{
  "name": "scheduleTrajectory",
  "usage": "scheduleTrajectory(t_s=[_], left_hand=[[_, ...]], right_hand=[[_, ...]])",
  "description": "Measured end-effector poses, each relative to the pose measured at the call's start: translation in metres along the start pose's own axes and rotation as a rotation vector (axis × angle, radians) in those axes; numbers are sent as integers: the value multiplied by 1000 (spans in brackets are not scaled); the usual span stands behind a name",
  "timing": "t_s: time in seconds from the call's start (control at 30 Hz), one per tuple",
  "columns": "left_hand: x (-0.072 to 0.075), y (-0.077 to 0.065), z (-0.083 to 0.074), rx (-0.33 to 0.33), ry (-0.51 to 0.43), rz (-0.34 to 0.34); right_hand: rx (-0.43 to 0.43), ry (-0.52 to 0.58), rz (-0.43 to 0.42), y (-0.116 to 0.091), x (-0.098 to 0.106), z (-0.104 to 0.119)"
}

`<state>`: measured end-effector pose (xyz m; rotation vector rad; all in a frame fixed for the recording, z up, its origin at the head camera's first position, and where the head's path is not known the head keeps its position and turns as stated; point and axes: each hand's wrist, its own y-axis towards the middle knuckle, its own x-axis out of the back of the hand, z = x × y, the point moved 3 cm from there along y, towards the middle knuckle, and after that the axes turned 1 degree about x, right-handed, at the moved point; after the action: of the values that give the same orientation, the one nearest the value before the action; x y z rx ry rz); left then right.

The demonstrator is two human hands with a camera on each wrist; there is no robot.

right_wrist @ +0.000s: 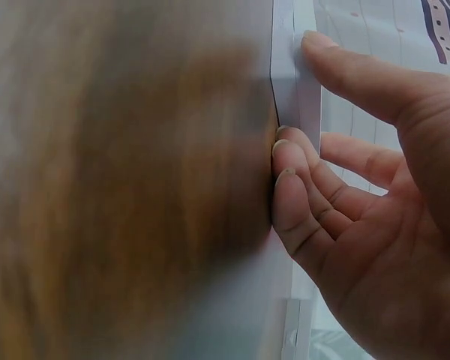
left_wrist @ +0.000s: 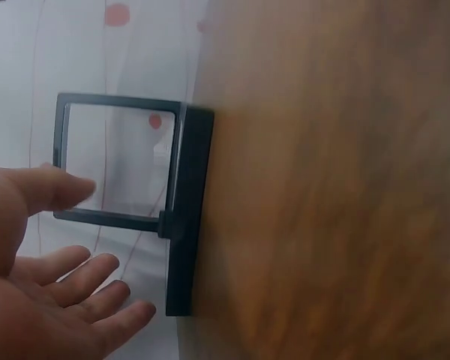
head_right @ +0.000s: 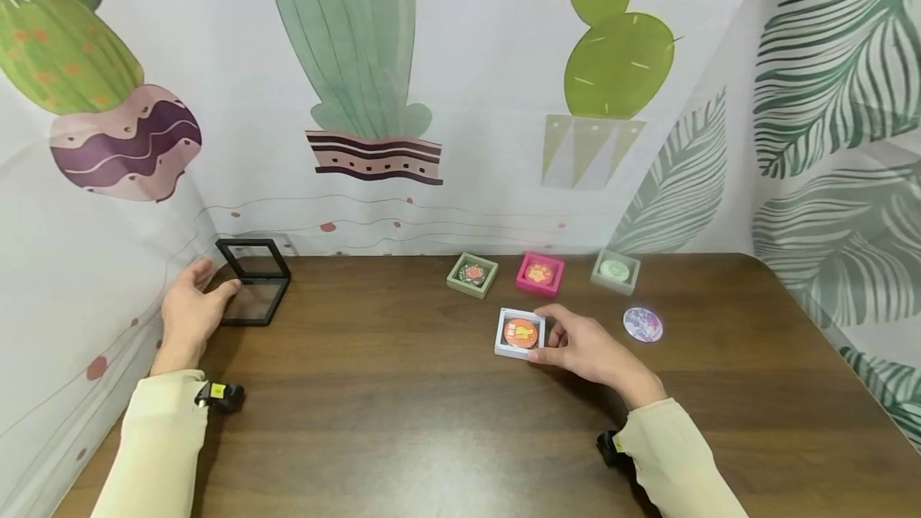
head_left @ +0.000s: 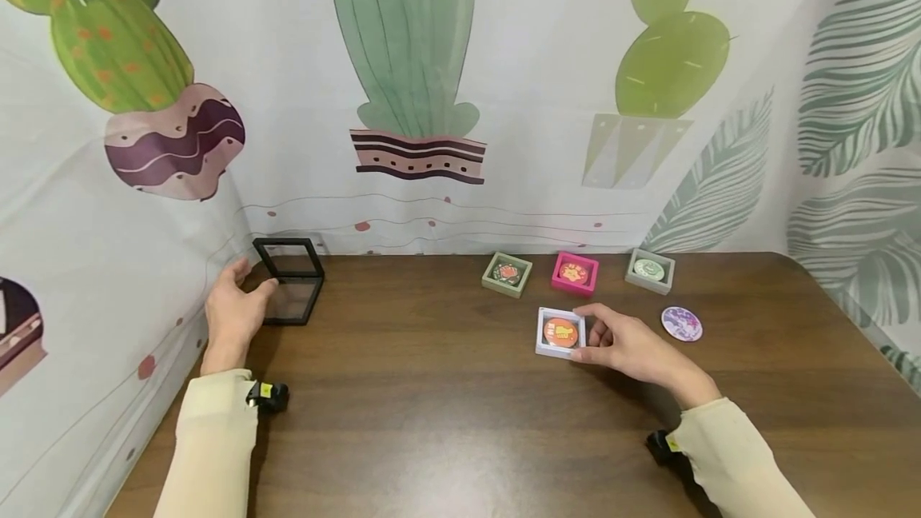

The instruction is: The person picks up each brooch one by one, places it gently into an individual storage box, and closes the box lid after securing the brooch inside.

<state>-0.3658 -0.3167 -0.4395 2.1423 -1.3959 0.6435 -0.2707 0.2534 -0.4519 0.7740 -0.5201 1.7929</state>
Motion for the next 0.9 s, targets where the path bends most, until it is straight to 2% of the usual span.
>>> scheduleTrajectory(t_s=[0.27, 0.4, 0.57, 0.73, 0.9], left_hand=[[0, 14, 14, 38, -1, 37], [-3, 17, 13, 28, -25, 47], [-6, 21, 14, 19, -63, 75], [-11, 26, 16, 15, -97, 111], [-13, 28, 17, 24, -113, 118]], right_hand=[[-19, 20, -5, -9, 10, -10], [-52, 23, -8, -14, 17, -17], [-53, 30, -17, -20, 23, -24], [-75, 4, -32, -24, 29, -29], [-79, -14, -35, -27, 32, -33]])
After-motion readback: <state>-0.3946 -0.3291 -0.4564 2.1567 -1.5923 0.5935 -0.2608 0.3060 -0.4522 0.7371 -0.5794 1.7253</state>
